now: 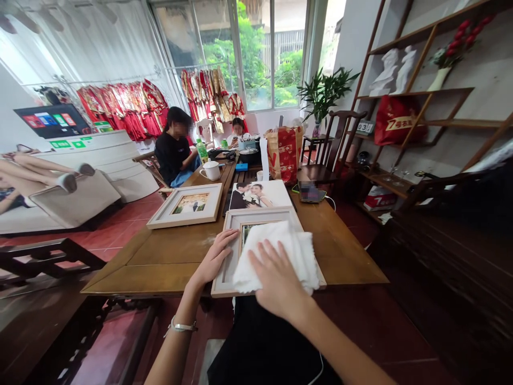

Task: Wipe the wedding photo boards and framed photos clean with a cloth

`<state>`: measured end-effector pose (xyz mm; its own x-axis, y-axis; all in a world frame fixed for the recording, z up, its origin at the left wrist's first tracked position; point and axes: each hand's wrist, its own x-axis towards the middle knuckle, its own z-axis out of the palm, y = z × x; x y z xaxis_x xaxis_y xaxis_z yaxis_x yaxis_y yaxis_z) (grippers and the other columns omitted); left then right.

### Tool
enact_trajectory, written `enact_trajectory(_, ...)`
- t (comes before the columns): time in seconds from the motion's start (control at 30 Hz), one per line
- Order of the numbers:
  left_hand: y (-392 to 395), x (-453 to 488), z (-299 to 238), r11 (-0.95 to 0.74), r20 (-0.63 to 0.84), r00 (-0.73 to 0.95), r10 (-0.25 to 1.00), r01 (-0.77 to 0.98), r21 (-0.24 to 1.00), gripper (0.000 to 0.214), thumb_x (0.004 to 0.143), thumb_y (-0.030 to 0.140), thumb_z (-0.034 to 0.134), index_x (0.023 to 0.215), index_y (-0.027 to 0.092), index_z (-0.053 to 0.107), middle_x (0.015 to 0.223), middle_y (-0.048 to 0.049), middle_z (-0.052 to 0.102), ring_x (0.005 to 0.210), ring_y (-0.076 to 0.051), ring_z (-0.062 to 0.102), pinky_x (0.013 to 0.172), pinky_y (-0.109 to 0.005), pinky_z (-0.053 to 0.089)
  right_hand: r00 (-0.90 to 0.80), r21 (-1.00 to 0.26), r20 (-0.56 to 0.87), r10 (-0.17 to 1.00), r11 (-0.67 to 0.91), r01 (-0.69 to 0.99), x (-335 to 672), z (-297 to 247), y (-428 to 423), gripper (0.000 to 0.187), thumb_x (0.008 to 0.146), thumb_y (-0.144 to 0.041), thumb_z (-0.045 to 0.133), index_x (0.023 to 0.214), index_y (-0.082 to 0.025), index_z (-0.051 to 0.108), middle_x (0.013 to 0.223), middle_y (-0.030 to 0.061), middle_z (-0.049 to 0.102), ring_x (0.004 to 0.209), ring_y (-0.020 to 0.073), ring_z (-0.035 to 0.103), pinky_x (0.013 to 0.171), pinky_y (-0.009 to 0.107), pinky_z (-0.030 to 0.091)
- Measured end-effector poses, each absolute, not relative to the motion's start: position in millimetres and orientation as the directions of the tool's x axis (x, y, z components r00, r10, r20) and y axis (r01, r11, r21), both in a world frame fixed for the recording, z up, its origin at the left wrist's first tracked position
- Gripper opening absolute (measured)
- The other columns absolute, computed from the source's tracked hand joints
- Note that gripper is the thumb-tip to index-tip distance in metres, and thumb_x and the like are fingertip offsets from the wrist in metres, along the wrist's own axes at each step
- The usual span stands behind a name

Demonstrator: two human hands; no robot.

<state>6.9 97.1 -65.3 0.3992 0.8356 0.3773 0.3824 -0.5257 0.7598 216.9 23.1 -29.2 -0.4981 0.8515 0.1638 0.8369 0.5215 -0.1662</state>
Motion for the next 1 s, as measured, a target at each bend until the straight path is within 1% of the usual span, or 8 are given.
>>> enact_trajectory(0.1,98,7,-67,-0.546,0.407,0.395,0.824,0.362,0.756,0.04,0.087,0.018,0.039,0.124,0.023,0.053,0.135,-0.007,0.047,0.13,-0.022,0.033,0.112,-0.046,0.019,-0.564,-0.257,0.178,0.806,0.592,0.764,192,-23,7,0.085,0.054,-0.009,0.045,0.138,-0.02,0.038,0.146,0.0087,0.034,0.137,0.0272,0.018,0.111,0.051,0.009)
enact_trajectory(0.23,99,7,-68,-0.556,0.409,0.409,0.816,0.359,0.749,0.044,0.083,0.014,0.042,0.125,0.024,0.051,0.136,-0.0063,0.046,0.13,-0.022,0.031,0.113,-0.046,0.018,-0.582,-0.292,0.161,0.797,0.602,0.743,207,-20,-12,0.085,0.05,-0.006,0.042,0.133,-0.026,0.044,0.145,0.0022,0.037,0.137,0.0224,0.02,0.112,0.047,0.011)
enact_trajectory(0.3,98,6,-67,-0.546,0.392,0.418,0.82,0.363,0.755,0.049,0.08,0.011,0.043,0.126,0.024,0.05,0.137,-0.006,0.045,0.131,-0.022,0.031,0.113,-0.047,0.017,-0.529,-0.261,0.174,0.83,0.557,0.788,230,-24,-18,0.085,0.049,-0.005,0.04,0.132,-0.027,0.047,0.142,0.0003,0.042,0.136,0.0203,0.024,0.113,0.047,0.013)
enact_trajectory(0.4,96,6,-64,-0.537,0.379,0.423,0.823,0.359,0.764,0.053,0.077,0.008,0.042,0.127,0.025,0.05,0.138,-0.0054,0.044,0.132,-0.023,0.03,0.113,-0.047,0.016,-0.397,-0.173,0.252,0.883,0.445,0.879,267,-34,-20,0.081,0.052,-0.005,0.038,0.13,-0.025,0.05,0.138,0.0009,0.047,0.132,0.0217,0.032,0.111,0.05,0.018)
enact_trajectory(0.5,94,7,-61,-0.531,0.371,0.427,0.825,0.359,0.768,0.053,0.076,0.007,0.04,0.126,0.023,0.05,0.137,-0.0057,0.044,0.132,-0.023,0.03,0.113,-0.046,0.017,-0.316,-0.112,0.315,0.895,0.366,0.924,292,-42,-6,0.078,0.056,-0.004,0.038,0.131,-0.024,0.048,0.137,0.0009,0.048,0.132,0.0226,0.033,0.11,0.052,0.02)
enact_trajectory(0.73,94,7,-61,-0.528,0.365,0.427,0.827,0.37,0.764,0.053,0.074,0.007,0.04,0.124,0.023,0.051,0.135,-0.0057,0.046,0.132,-0.024,0.029,0.113,-0.048,0.017,-0.232,-0.135,0.296,0.926,0.281,0.95,289,-34,74,0.068,0.068,-0.008,0.041,0.135,-0.019,0.044,0.14,0.0067,0.045,0.133,0.0255,0.031,0.107,0.053,0.026)
enact_trajectory(0.87,94,6,-64,-0.522,0.364,0.418,0.832,0.372,0.767,0.048,0.08,0.01,0.04,0.125,0.023,0.051,0.136,-0.0057,0.045,0.132,-0.023,0.029,0.113,-0.047,0.017,-0.327,-0.115,0.22,0.919,0.357,0.927,268,-30,74,0.074,0.061,-0.005,0.041,0.132,-0.019,0.047,0.141,0.0068,0.043,0.134,0.0265,0.027,0.109,0.056,0.017)
enact_trajectory(1.0,95,6,-67,-0.516,0.37,0.398,0.839,0.365,0.775,0.041,0.087,0.016,0.038,0.126,0.024,0.05,0.137,-0.0056,0.044,0.132,-0.022,0.028,0.114,-0.046,0.016,-0.528,-0.252,0.156,0.835,0.55,0.796,256,-28,23,0.09,0.047,-0.003,0.036,0.134,-0.026,0.044,0.142,-0.0019,0.041,0.135,0.0195,0.025,0.111,0.051,0.016)
